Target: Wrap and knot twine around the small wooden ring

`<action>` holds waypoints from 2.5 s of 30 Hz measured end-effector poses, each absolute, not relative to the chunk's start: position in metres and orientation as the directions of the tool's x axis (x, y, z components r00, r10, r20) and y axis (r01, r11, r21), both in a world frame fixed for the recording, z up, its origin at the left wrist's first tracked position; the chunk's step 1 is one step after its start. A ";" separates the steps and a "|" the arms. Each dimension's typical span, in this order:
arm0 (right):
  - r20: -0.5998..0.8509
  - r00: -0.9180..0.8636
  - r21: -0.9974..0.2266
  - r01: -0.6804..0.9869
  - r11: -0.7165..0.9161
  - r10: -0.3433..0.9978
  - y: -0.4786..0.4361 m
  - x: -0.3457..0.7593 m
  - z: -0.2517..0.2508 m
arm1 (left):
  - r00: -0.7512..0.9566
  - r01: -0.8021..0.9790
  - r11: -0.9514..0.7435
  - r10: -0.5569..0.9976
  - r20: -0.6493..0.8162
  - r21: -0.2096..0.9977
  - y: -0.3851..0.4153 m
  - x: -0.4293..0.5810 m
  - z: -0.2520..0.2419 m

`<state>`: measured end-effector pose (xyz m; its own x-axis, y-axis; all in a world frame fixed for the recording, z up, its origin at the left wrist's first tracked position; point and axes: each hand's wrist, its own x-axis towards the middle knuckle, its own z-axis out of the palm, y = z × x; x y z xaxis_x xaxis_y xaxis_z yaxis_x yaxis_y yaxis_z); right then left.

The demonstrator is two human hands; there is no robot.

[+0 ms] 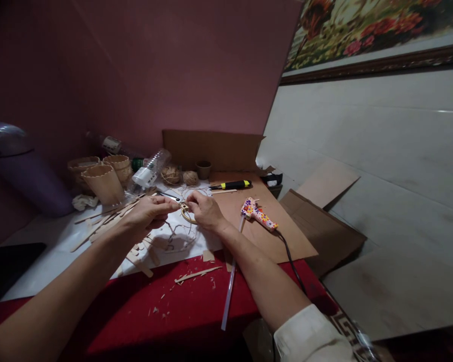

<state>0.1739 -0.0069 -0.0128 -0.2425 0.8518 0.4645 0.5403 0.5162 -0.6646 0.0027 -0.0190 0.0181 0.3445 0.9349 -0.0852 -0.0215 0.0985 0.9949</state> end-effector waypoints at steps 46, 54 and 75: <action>0.706 -0.446 -0.362 0.441 0.821 0.551 -0.020 0.172 0.001 | 0.357 0.152 0.094 0.923 -0.144 0.984 -0.019 0.004 0.018; 0.663 -0.427 -0.389 0.506 0.770 0.615 -0.018 0.178 0.001 | 0.341 0.084 0.119 0.929 -0.141 0.989 -0.020 0.000 0.021; 0.660 -0.285 -0.638 0.275 0.719 0.695 -0.011 0.177 -0.004 | 0.486 -0.123 0.238 0.861 -0.151 0.964 -0.019 -0.007 0.022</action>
<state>0.1766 -0.0106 -0.0043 -0.2855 0.6951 0.6598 0.2751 0.7189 -0.6384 -0.0071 -0.0190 0.0215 0.4857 0.8611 -0.1506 -0.1227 0.2377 0.9635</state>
